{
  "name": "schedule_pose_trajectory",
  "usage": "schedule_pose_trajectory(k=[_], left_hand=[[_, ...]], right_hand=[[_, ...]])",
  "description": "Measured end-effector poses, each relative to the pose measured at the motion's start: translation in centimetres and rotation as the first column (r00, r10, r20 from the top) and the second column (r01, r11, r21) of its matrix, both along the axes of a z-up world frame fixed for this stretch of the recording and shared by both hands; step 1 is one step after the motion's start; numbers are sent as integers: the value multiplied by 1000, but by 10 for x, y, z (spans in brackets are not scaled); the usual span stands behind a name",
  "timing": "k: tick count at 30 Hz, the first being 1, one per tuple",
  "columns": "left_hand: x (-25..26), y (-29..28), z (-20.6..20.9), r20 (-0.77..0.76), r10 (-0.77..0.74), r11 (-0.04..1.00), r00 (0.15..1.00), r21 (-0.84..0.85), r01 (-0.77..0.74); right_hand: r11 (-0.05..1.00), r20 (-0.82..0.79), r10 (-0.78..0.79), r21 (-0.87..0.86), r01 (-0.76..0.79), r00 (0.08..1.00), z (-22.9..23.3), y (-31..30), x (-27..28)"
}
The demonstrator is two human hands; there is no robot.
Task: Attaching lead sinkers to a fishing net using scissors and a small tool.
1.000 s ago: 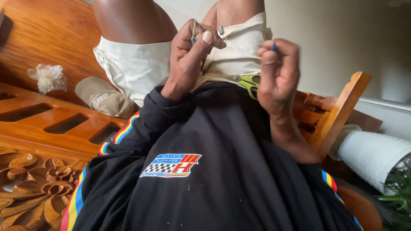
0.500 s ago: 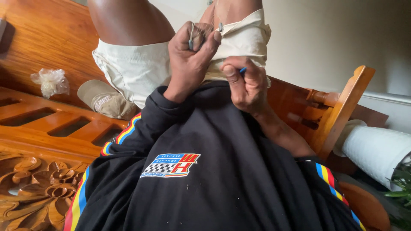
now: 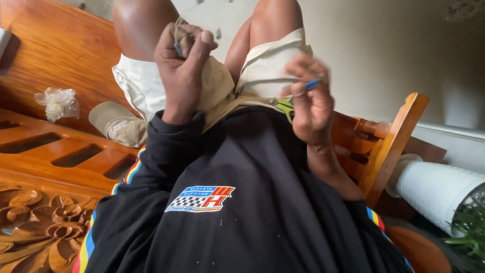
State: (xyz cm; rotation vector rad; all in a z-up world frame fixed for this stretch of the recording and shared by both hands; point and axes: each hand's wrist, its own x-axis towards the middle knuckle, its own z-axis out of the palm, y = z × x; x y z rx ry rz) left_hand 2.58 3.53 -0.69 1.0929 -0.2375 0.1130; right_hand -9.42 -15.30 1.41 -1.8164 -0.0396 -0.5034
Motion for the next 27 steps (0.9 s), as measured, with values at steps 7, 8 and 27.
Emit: schedule_pose_trajectory(k=[7,8,27], left_hand=[[6,17,8,47,97,993,994,57,-100],[7,19,9,56,98,995,994,21,-99],[30,19,15,-87,-26,999,996,43,30]], right_hand=[[905,-368,204,-283,-318,907,-15,8,0],[886,-396,230,-293,-360,889,-15,11,0],[892,139,-307,387,234,942,-23,-59,17]])
